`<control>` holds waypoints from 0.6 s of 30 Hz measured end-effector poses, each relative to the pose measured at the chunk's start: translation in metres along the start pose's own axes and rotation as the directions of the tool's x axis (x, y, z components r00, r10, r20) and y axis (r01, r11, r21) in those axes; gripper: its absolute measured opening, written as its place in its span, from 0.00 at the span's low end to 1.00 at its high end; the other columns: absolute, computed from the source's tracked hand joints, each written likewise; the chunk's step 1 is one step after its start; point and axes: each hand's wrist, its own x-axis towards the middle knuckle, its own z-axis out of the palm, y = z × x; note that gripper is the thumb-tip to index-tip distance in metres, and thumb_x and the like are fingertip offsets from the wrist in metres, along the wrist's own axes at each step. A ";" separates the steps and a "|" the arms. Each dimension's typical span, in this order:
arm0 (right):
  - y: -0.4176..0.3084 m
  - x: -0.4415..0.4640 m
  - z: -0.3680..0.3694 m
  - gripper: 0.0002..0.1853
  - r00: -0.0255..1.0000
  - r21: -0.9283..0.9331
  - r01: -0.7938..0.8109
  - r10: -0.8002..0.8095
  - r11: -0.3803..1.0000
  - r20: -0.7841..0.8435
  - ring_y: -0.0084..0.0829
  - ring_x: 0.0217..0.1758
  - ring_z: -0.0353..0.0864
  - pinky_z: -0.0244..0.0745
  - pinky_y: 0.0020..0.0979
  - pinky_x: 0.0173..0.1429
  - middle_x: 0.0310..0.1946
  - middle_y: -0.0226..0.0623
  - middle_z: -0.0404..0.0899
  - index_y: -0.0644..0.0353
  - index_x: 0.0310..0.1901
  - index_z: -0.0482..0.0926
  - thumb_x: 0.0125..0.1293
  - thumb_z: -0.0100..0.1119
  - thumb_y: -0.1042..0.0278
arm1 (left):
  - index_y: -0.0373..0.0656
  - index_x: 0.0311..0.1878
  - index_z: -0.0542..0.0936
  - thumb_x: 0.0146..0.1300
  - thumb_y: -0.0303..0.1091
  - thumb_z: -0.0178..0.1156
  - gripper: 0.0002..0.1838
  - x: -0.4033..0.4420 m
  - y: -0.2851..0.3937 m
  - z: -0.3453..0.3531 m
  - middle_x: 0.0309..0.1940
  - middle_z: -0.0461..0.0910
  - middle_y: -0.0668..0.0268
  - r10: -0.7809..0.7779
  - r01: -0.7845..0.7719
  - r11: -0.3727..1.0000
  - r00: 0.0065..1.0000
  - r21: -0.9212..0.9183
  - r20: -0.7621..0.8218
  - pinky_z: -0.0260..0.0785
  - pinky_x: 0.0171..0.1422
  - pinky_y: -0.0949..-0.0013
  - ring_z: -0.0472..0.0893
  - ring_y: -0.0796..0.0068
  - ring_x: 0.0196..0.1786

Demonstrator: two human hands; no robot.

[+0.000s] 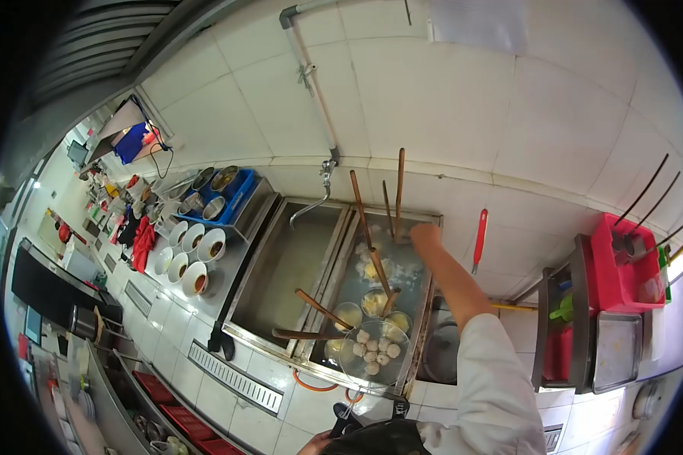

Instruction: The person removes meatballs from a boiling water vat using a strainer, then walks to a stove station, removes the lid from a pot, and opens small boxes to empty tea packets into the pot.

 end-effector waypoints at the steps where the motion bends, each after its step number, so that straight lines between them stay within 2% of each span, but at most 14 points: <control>1: -0.002 0.005 0.002 0.06 1.000 -0.026 0.030 -0.030 0.999 0.003 0.40 0.41 0.84 0.79 0.37 0.38 0.35 0.40 0.84 0.56 0.33 0.85 0.52 0.63 0.74 | 0.38 0.49 0.76 0.62 0.34 0.61 0.14 0.001 0.001 0.001 0.35 0.80 0.69 -0.005 0.005 1.000 1.000 -0.006 -0.002 0.70 0.44 0.77 0.79 0.80 0.36; 4: -0.002 0.012 0.006 0.07 0.999 0.068 -0.025 0.026 0.997 -0.018 0.41 0.41 0.84 0.79 0.37 0.38 0.35 0.40 0.84 0.56 0.33 0.85 0.51 0.63 0.73 | 0.38 0.49 0.76 0.62 0.33 0.61 0.14 0.003 0.003 0.002 0.35 0.80 0.69 -0.016 0.016 1.000 1.000 -0.019 -0.003 0.70 0.44 0.76 0.79 0.79 0.37; 7: 0.010 0.006 0.004 0.06 1.000 0.054 0.019 -0.018 0.998 -0.023 0.41 0.41 0.84 0.79 0.38 0.39 0.35 0.42 0.84 0.57 0.32 0.84 0.51 0.62 0.73 | 0.38 0.49 0.76 0.62 0.33 0.61 0.14 0.005 0.006 -0.001 0.35 0.80 0.69 -0.020 0.020 0.999 1.000 -0.031 0.008 0.70 0.45 0.76 0.79 0.79 0.37; 13: 0.043 -0.024 -0.015 0.06 0.989 0.121 -0.075 0.089 0.990 -0.116 0.42 0.39 0.84 0.79 0.40 0.39 0.31 0.43 0.83 0.59 0.30 0.83 0.52 0.58 0.71 | 0.38 0.49 0.76 0.62 0.33 0.61 0.14 0.010 0.015 -0.002 0.35 0.80 0.68 -0.020 0.021 0.999 0.999 -0.026 0.042 0.71 0.45 0.76 0.79 0.79 0.37; 18: 0.053 -0.029 -0.026 0.07 0.982 0.151 -0.102 0.124 0.983 -0.142 0.43 0.37 0.84 0.79 0.40 0.39 0.32 0.44 0.83 0.61 0.31 0.83 0.53 0.58 0.70 | 0.38 0.49 0.76 0.62 0.33 0.61 0.14 0.011 0.018 0.001 0.35 0.80 0.68 -0.020 0.021 1.000 0.999 -0.024 0.050 0.71 0.45 0.76 0.79 0.79 0.37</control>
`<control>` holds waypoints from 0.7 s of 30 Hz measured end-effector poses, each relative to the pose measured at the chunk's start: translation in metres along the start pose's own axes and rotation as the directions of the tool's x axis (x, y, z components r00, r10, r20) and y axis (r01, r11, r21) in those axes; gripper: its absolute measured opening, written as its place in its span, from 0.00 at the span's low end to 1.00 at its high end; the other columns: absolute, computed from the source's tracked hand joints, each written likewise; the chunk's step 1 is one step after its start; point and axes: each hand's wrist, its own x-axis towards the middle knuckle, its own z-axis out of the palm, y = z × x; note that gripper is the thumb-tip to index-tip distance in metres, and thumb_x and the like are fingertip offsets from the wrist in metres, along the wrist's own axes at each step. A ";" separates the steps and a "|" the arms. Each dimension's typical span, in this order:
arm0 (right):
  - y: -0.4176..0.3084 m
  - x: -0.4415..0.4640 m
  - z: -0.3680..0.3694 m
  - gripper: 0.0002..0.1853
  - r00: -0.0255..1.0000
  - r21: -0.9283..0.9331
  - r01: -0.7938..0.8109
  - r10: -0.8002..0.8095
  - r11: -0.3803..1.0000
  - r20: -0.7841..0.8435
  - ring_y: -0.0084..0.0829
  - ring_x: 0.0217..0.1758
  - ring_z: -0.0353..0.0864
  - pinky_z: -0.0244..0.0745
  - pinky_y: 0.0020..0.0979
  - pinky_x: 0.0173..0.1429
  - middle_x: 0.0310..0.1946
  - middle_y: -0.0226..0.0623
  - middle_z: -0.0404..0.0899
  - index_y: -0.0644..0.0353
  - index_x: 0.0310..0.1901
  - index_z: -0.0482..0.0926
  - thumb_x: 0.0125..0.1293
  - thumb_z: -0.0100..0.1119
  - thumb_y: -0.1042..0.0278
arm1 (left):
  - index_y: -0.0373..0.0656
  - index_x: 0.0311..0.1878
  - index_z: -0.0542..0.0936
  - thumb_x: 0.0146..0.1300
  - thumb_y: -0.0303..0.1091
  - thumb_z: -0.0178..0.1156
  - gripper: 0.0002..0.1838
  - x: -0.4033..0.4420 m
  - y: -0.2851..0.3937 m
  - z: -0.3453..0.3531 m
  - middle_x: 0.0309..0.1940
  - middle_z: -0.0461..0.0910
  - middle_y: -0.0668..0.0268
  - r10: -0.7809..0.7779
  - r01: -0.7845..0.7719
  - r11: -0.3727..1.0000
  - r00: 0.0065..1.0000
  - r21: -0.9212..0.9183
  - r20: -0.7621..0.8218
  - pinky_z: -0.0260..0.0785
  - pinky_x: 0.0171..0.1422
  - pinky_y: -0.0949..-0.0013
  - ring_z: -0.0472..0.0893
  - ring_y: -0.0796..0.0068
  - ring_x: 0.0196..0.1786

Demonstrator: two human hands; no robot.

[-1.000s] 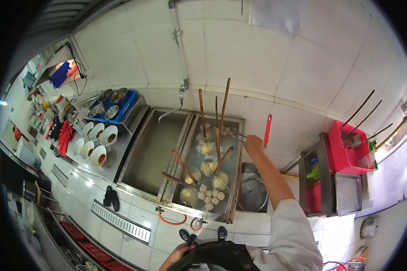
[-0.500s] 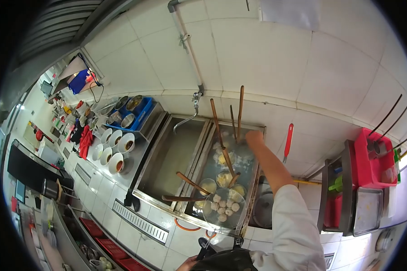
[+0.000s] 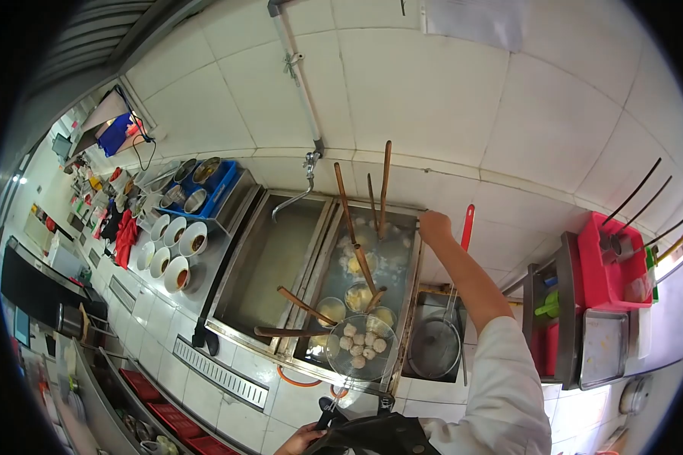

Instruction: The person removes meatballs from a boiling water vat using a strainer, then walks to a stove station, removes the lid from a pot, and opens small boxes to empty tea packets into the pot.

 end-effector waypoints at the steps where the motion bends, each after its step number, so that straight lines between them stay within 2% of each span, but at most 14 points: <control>1: -0.002 0.000 0.000 0.07 1.000 0.009 -0.010 0.010 1.000 0.002 0.43 0.37 0.84 0.79 0.40 0.39 0.32 0.45 0.83 0.61 0.32 0.83 0.53 0.58 0.70 | 0.38 0.49 0.76 0.62 0.33 0.61 0.14 0.000 0.000 0.000 0.35 0.80 0.68 -0.001 0.001 1.000 1.000 -0.001 0.001 0.71 0.46 0.76 0.79 0.79 0.37; 7: -0.028 0.011 0.016 0.05 0.995 -0.012 -0.037 0.038 0.999 0.097 0.40 0.38 0.85 0.79 0.37 0.37 0.34 0.45 0.83 0.61 0.32 0.84 0.53 0.61 0.72 | 0.38 0.49 0.76 0.62 0.32 0.60 0.14 -0.002 -0.005 -0.001 0.36 0.80 0.68 -0.005 0.005 1.000 1.000 -0.018 -0.019 0.71 0.46 0.76 0.80 0.79 0.38; 10: -0.037 0.028 0.035 0.05 0.968 -0.087 -0.038 0.059 0.995 0.246 0.40 0.39 0.85 0.80 0.36 0.37 0.35 0.45 0.84 0.60 0.32 0.84 0.52 0.62 0.73 | 0.38 0.49 0.76 0.62 0.32 0.60 0.14 -0.003 -0.009 -0.003 0.36 0.80 0.68 -0.007 0.006 1.000 0.999 -0.029 -0.031 0.71 0.46 0.76 0.80 0.79 0.38; 13: -0.043 0.032 0.053 0.05 0.986 -0.028 -0.062 0.065 0.998 0.152 0.39 0.39 0.85 0.80 0.36 0.37 0.34 0.44 0.84 0.59 0.31 0.84 0.50 0.64 0.74 | 0.38 0.49 0.76 0.62 0.32 0.60 0.14 -0.004 -0.012 -0.004 0.36 0.80 0.68 -0.007 0.006 0.999 0.999 -0.040 -0.036 0.71 0.46 0.75 0.80 0.78 0.38; 15: -0.042 0.029 0.052 0.05 0.991 -0.024 -0.017 0.020 1.000 0.132 0.39 0.39 0.85 0.79 0.36 0.37 0.34 0.43 0.84 0.58 0.31 0.84 0.50 0.64 0.73 | 0.38 0.49 0.76 0.62 0.32 0.60 0.14 -0.004 -0.013 -0.005 0.36 0.80 0.68 -0.008 0.006 0.999 0.999 -0.048 -0.035 0.71 0.47 0.75 0.80 0.78 0.38; 21: -0.019 -0.013 0.007 0.09 0.998 0.013 -0.023 0.022 1.000 0.061 0.43 0.39 0.84 0.78 0.40 0.39 0.34 0.44 0.83 0.60 0.31 0.83 0.51 0.63 0.65 | 0.37 0.49 0.76 0.62 0.32 0.60 0.14 -0.002 -0.012 -0.011 0.36 0.81 0.67 -0.014 0.013 0.998 1.000 -0.057 -0.010 0.72 0.47 0.75 0.80 0.78 0.39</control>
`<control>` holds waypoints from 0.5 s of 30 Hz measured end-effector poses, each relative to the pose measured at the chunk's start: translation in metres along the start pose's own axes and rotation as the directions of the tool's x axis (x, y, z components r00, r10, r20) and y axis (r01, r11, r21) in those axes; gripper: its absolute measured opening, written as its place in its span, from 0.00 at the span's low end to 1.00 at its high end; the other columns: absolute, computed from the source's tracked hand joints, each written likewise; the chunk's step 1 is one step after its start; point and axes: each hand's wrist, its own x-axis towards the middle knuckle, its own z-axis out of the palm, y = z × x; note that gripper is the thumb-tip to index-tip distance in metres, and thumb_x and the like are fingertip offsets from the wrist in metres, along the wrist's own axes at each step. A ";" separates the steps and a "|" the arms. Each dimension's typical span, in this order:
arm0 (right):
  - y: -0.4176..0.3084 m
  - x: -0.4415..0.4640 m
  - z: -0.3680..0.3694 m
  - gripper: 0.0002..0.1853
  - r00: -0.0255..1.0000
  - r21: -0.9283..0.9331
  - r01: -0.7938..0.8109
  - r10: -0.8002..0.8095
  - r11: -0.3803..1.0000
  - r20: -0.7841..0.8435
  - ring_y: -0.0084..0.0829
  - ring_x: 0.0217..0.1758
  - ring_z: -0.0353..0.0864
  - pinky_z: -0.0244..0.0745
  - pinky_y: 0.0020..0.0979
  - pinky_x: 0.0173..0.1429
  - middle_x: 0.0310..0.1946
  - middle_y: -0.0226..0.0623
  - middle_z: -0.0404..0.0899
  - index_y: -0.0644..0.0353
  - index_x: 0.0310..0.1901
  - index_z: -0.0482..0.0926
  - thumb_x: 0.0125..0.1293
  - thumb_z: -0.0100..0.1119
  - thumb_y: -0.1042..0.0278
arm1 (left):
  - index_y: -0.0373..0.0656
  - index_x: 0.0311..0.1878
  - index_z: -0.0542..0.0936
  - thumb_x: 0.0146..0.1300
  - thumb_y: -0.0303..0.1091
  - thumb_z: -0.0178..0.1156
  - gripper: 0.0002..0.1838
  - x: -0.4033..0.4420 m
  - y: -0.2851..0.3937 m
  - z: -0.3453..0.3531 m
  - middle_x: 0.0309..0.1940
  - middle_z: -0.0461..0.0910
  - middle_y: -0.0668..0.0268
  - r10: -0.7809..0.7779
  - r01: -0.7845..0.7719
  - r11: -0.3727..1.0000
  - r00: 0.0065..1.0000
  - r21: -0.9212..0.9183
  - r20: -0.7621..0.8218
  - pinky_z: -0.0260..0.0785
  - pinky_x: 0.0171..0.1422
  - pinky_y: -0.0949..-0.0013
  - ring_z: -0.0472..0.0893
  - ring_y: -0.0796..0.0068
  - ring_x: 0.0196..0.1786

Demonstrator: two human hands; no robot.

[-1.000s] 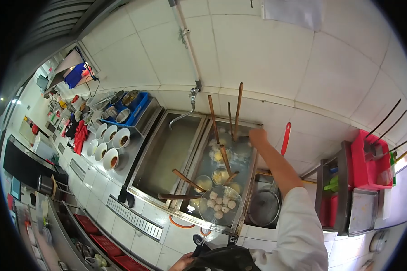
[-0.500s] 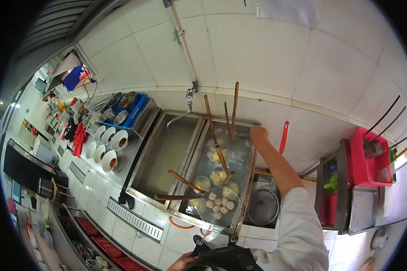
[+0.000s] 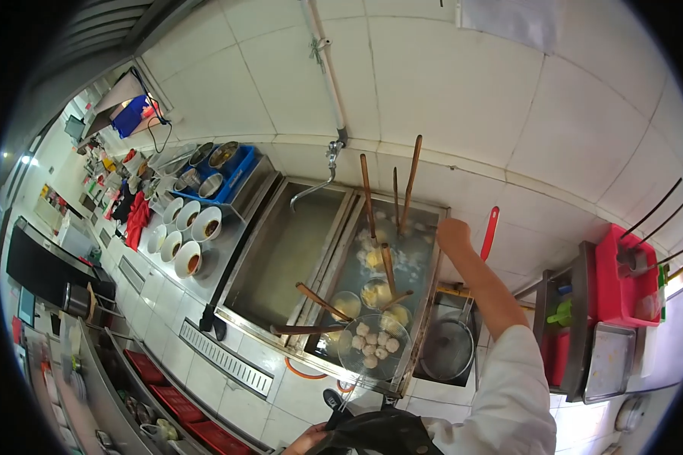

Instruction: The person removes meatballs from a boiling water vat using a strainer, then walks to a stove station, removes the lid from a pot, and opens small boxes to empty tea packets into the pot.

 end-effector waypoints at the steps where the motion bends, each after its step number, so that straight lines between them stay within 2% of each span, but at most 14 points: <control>1: 0.004 -0.018 -0.019 0.10 1.000 0.020 -0.008 0.008 1.000 0.000 0.45 0.39 0.83 0.78 0.40 0.40 0.34 0.44 0.83 0.61 0.31 0.83 0.51 0.64 0.63 | 0.37 0.49 0.76 0.62 0.32 0.60 0.14 0.000 0.001 0.000 0.36 0.81 0.67 -0.001 0.001 1.000 1.000 -0.001 0.006 0.72 0.47 0.75 0.80 0.78 0.39; 3: 0.014 -0.066 -0.064 0.13 0.996 0.057 0.087 -0.089 0.995 0.026 0.47 0.40 0.82 0.76 0.42 0.42 0.34 0.46 0.82 0.62 0.31 0.83 0.50 0.65 0.59 | 0.37 0.49 0.76 0.62 0.32 0.60 0.14 0.002 0.002 0.002 0.36 0.81 0.67 0.001 -0.001 1.000 1.000 -0.006 0.015 0.72 0.47 0.75 0.80 0.78 0.39; 6: 0.017 -0.132 -0.122 0.17 0.941 0.182 0.113 -0.164 0.977 0.295 0.46 0.44 0.80 0.75 0.43 0.48 0.36 0.46 0.81 0.60 0.37 0.83 0.50 0.65 0.57 | 0.37 0.51 0.75 0.63 0.31 0.59 0.15 0.005 0.001 -0.002 0.39 0.81 0.67 -0.006 0.007 1.000 0.999 -0.014 0.054 0.71 0.49 0.75 0.80 0.78 0.41; 8: 0.008 -0.169 -0.127 0.22 0.896 0.296 0.111 -0.225 0.949 0.384 0.46 0.46 0.79 0.74 0.44 0.50 0.37 0.47 0.81 0.58 0.41 0.83 0.49 0.67 0.51 | 0.37 0.54 0.74 0.64 0.30 0.58 0.16 0.010 0.000 -0.008 0.43 0.81 0.66 -0.023 0.025 1.000 0.995 -0.018 0.100 0.70 0.51 0.75 0.79 0.79 0.45; 9: 0.000 -0.185 -0.125 0.24 0.876 0.339 0.102 -0.246 0.935 0.414 0.46 0.47 0.79 0.73 0.44 0.51 0.37 0.47 0.81 0.58 0.43 0.83 0.48 0.68 0.49 | 0.37 0.54 0.74 0.64 0.29 0.57 0.16 0.012 0.000 -0.009 0.43 0.81 0.66 -0.039 0.038 0.999 0.996 0.011 0.075 0.71 0.51 0.74 0.80 0.78 0.44; 12: -0.027 -0.212 -0.120 0.25 0.781 0.379 0.143 -0.339 0.914 0.524 0.46 0.47 0.79 0.73 0.43 0.51 0.38 0.47 0.81 0.58 0.43 0.83 0.48 0.69 0.48 | 0.36 0.54 0.74 0.64 0.29 0.58 0.16 0.010 0.005 -0.003 0.42 0.81 0.66 -0.029 0.029 1.000 0.996 0.001 0.089 0.72 0.51 0.74 0.80 0.77 0.44; 15: -0.012 -0.215 -0.128 0.25 0.887 0.356 0.159 -0.292 0.921 0.359 0.46 0.47 0.79 0.73 0.43 0.51 0.37 0.46 0.81 0.59 0.44 0.82 0.48 0.70 0.50 | 0.36 0.54 0.74 0.64 0.30 0.58 0.17 0.006 0.007 0.001 0.43 0.81 0.66 -0.007 0.006 1.000 0.997 0.011 0.073 0.72 0.51 0.73 0.81 0.76 0.44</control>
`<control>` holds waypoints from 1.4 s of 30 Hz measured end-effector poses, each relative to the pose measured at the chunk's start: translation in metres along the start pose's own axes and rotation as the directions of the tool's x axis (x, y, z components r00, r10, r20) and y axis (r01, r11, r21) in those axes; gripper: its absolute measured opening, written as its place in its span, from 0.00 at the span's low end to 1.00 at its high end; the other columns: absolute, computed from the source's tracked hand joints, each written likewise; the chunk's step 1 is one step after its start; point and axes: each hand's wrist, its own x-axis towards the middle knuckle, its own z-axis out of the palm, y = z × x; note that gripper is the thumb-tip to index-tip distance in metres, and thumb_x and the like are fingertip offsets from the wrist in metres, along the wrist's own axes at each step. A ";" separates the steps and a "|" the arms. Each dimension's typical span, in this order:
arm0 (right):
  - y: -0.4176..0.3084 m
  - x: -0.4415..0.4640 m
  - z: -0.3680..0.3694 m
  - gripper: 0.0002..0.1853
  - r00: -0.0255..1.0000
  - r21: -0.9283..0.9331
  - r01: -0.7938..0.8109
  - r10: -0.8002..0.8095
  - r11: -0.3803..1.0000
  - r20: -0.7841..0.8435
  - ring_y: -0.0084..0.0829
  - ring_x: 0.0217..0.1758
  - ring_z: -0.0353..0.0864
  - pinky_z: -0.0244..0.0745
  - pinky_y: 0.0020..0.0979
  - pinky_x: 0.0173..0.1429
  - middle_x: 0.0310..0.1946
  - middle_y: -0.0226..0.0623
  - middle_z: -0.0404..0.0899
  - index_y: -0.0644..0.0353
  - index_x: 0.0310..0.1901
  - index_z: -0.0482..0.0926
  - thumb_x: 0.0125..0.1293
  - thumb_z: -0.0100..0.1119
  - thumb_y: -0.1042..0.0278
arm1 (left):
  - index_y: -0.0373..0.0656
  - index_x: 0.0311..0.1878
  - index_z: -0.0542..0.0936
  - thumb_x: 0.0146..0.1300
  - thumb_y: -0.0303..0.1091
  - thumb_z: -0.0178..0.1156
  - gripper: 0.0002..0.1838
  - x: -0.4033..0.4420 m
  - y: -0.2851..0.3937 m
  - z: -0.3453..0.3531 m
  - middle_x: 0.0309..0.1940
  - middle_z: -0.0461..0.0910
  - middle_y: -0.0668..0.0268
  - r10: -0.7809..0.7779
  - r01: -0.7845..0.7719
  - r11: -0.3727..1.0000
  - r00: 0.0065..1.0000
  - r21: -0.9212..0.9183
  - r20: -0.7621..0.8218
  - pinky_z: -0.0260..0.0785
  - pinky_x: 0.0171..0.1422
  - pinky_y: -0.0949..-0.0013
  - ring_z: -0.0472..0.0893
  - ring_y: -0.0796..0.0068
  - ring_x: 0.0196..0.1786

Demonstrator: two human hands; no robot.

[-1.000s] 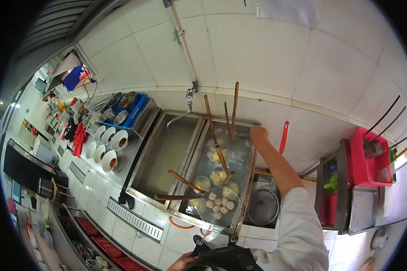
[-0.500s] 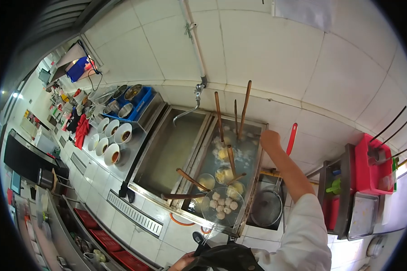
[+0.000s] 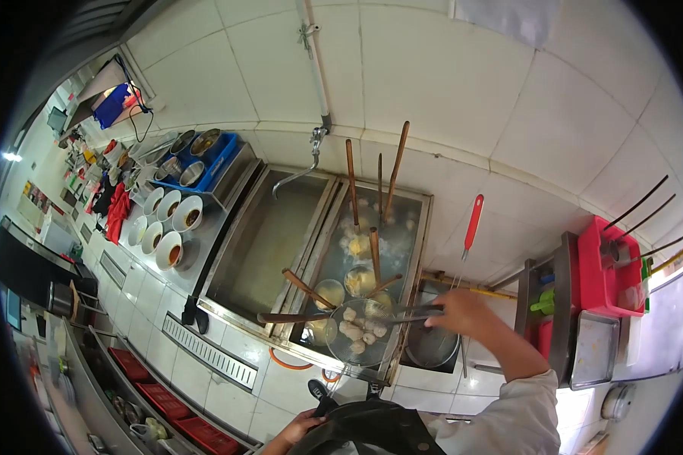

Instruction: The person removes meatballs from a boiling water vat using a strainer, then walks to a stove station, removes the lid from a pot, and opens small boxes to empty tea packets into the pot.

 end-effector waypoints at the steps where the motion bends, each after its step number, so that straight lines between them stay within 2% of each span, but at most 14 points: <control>1: 0.000 -0.002 -0.013 0.24 0.997 -0.008 -0.079 0.079 0.997 -0.013 0.46 0.46 0.80 0.73 0.43 0.51 0.38 0.46 0.81 0.60 0.43 0.82 0.49 0.69 0.50 | 0.36 0.55 0.74 0.64 0.30 0.58 0.17 -0.001 -0.001 -0.002 0.43 0.81 0.66 -0.014 0.014 1.000 1.000 0.003 -0.001 0.72 0.51 0.73 0.81 0.76 0.44; 3: 0.001 0.003 -0.052 0.23 0.972 -0.026 -0.234 0.233 0.972 -0.043 0.47 0.45 0.80 0.73 0.43 0.50 0.38 0.47 0.81 0.61 0.42 0.82 0.50 0.69 0.51 | 0.37 0.55 0.74 0.63 0.30 0.58 0.17 0.002 -0.005 -0.005 0.43 0.81 0.65 -0.037 0.037 0.999 0.999 0.008 0.001 0.72 0.51 0.73 0.81 0.76 0.44; 5: 0.017 0.031 -0.060 0.22 0.948 -0.136 -0.294 0.270 0.946 -0.169 0.47 0.45 0.80 0.75 0.42 0.49 0.38 0.48 0.80 0.63 0.38 0.81 0.51 0.68 0.52 | 0.37 0.55 0.74 0.64 0.30 0.58 0.17 0.004 -0.012 -0.012 0.43 0.81 0.65 -0.028 0.028 0.999 1.000 0.027 0.010 0.72 0.51 0.73 0.80 0.76 0.44; 7: 0.034 0.079 -0.051 0.20 0.902 -0.084 -0.359 0.323 0.930 -0.285 0.46 0.45 0.81 0.76 0.41 0.48 0.37 0.48 0.81 0.64 0.34 0.81 0.51 0.67 0.53 | 0.36 0.56 0.74 0.64 0.31 0.58 0.18 0.002 -0.013 -0.012 0.43 0.81 0.65 -0.009 0.009 0.999 1.000 0.038 0.020 0.71 0.51 0.74 0.80 0.77 0.45; 9: 0.039 0.129 -0.040 0.17 0.872 -0.096 -0.368 0.307 0.925 -0.380 0.45 0.46 0.82 0.78 0.40 0.46 0.38 0.46 0.82 0.63 0.35 0.82 0.52 0.66 0.57 | 0.36 0.56 0.73 0.64 0.31 0.58 0.18 -0.003 -0.010 -0.005 0.43 0.81 0.66 0.014 -0.015 0.999 1.000 0.038 0.027 0.71 0.52 0.74 0.80 0.77 0.44; 11: 0.043 0.183 -0.028 0.13 0.864 -0.120 -0.433 0.373 0.893 -0.337 0.42 0.46 0.83 0.80 0.39 0.44 0.41 0.44 0.83 0.60 0.38 0.83 0.55 0.63 0.62 | 0.36 0.56 0.73 0.64 0.31 0.58 0.18 -0.002 -0.013 -0.007 0.43 0.81 0.66 0.016 -0.018 0.997 1.000 0.073 0.018 0.70 0.52 0.75 0.80 0.78 0.44; 13: 0.054 0.235 -0.009 0.12 0.840 -0.065 -0.453 0.401 0.889 -0.366 0.42 0.48 0.82 0.79 0.39 0.46 0.43 0.44 0.82 0.60 0.39 0.83 0.56 0.60 0.63 | 0.35 0.56 0.74 0.64 0.31 0.58 0.18 0.001 -0.019 -0.011 0.43 0.80 0.67 0.024 -0.026 0.996 1.000 0.083 0.018 0.70 0.52 0.75 0.79 0.79 0.44; 18: 0.041 0.281 -0.006 0.12 0.798 -0.056 -0.548 0.501 0.835 -0.336 0.39 0.50 0.82 0.80 0.39 0.44 0.46 0.41 0.82 0.55 0.41 0.84 0.59 0.56 0.65 | 0.36 0.54 0.74 0.63 0.31 0.59 0.18 0.002 -0.027 -0.021 0.42 0.80 0.67 0.030 -0.031 0.998 0.999 0.062 0.013 0.70 0.51 0.76 0.79 0.79 0.44; 26: 0.055 0.314 0.010 0.11 0.778 -0.085 -0.595 0.547 0.799 -0.310 0.39 0.49 0.83 0.80 0.40 0.44 0.46 0.38 0.83 0.54 0.41 0.85 0.60 0.56 0.65 | 0.37 0.53 0.75 0.62 0.31 0.60 0.17 -0.006 -0.026 -0.021 0.40 0.80 0.69 -0.019 0.020 0.999 1.000 0.033 -0.018 0.69 0.49 0.77 0.78 0.80 0.42; 30: 0.077 0.319 0.019 0.11 0.783 -0.093 -0.570 0.506 0.816 -0.361 0.39 0.49 0.83 0.80 0.38 0.44 0.45 0.39 0.83 0.54 0.41 0.85 0.59 0.57 0.65 | 0.37 0.52 0.75 0.62 0.32 0.60 0.16 -0.006 -0.026 -0.021 0.39 0.80 0.69 -0.030 0.030 0.999 0.999 0.027 -0.020 0.69 0.48 0.77 0.78 0.81 0.41; 35: 0.068 0.260 -0.012 0.10 0.798 -0.126 -0.523 0.432 0.843 -0.420 0.41 0.46 0.84 0.80 0.38 0.41 0.40 0.42 0.84 0.56 0.37 0.85 0.58 0.56 0.67 | 0.38 0.51 0.76 0.62 0.32 0.60 0.16 -0.005 -0.019 -0.020 0.38 0.79 0.70 -0.037 0.038 0.999 0.999 0.028 -0.014 0.69 0.47 0.78 0.78 0.82 0.39; 38: 0.068 0.235 -0.030 0.10 0.822 -0.130 -0.492 0.410 0.861 -0.395 0.41 0.46 0.84 0.79 0.38 0.42 0.40 0.43 0.84 0.57 0.37 0.85 0.57 0.57 0.67 | 0.38 0.51 0.76 0.62 0.32 0.60 0.15 -0.004 -0.014 -0.016 0.38 0.79 0.71 -0.045 0.045 0.999 0.999 0.030 -0.012 0.69 0.46 0.78 0.78 0.82 0.38; 41: 0.073 0.232 -0.037 0.15 0.818 -0.069 -0.508 0.456 0.858 -0.350 0.43 0.46 0.83 0.79 0.39 0.45 0.41 0.45 0.83 0.61 0.40 0.83 0.50 0.63 0.64 | 0.38 0.50 0.76 0.61 0.33 0.61 0.15 -0.005 -0.007 -0.009 0.37 0.79 0.71 -0.055 0.056 0.998 0.998 0.034 -0.026 0.68 0.46 0.79 0.78 0.82 0.38; 42: 0.073 0.232 -0.036 0.15 0.818 -0.069 -0.500 0.444 0.863 -0.365 0.43 0.45 0.83 0.79 0.40 0.45 0.40 0.45 0.83 0.61 0.39 0.83 0.50 0.63 0.65 | 0.39 0.50 0.76 0.61 0.33 0.61 0.15 -0.006 -0.006 -0.006 0.37 0.79 0.71 -0.062 0.063 0.997 0.998 0.037 -0.028 0.68 0.45 0.79 0.78 0.83 0.37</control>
